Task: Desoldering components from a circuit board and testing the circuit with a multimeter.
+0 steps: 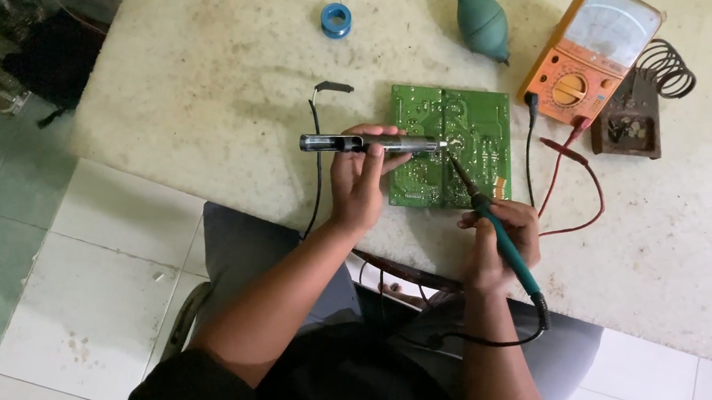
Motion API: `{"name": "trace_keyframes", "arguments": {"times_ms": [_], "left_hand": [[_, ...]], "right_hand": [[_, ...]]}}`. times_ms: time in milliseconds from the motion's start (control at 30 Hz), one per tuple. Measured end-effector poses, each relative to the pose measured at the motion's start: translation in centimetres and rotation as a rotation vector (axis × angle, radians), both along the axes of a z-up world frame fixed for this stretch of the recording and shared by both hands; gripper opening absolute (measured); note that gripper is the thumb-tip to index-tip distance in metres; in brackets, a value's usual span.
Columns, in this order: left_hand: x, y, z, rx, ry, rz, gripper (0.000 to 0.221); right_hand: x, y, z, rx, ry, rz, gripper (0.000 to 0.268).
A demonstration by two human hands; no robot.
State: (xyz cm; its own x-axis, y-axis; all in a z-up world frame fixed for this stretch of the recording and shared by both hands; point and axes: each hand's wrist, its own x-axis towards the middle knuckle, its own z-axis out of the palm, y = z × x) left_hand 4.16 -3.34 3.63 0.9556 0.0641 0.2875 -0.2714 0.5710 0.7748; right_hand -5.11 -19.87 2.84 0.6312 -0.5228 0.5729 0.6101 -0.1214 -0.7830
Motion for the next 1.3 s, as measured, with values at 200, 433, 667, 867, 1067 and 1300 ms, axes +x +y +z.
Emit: {"name": "trace_keyframes", "arguments": {"times_ms": [200,433,667,867,1067,1300], "left_hand": [[0.09,-0.03,-0.16,-0.001,0.001,0.009,0.028],[0.09,0.06,0.08,0.037,-0.026,0.014,0.025],[0.07,0.13,0.10,0.061,-0.028,0.015,0.024],[0.06,0.12,0.07,0.061,-0.021,-0.002,0.024],[-0.13,0.14,0.19,0.057,-0.003,0.007,0.024],[-0.12,-0.24,-0.29,0.110,-0.176,0.128,0.020]], "right_hand": [[-0.05,0.05,0.50,-0.021,-0.001,0.005,0.011],[-0.20,0.02,0.21,-0.012,0.010,0.009,0.010],[-0.24,0.14,0.44,-0.033,0.020,0.004,0.010],[-0.10,0.08,0.32,-0.013,0.018,0.011,0.011],[-0.02,0.12,0.18,-0.022,0.008,0.006,0.010],[-0.15,0.02,0.12,-0.009,-0.037,-0.045,0.008]]}}
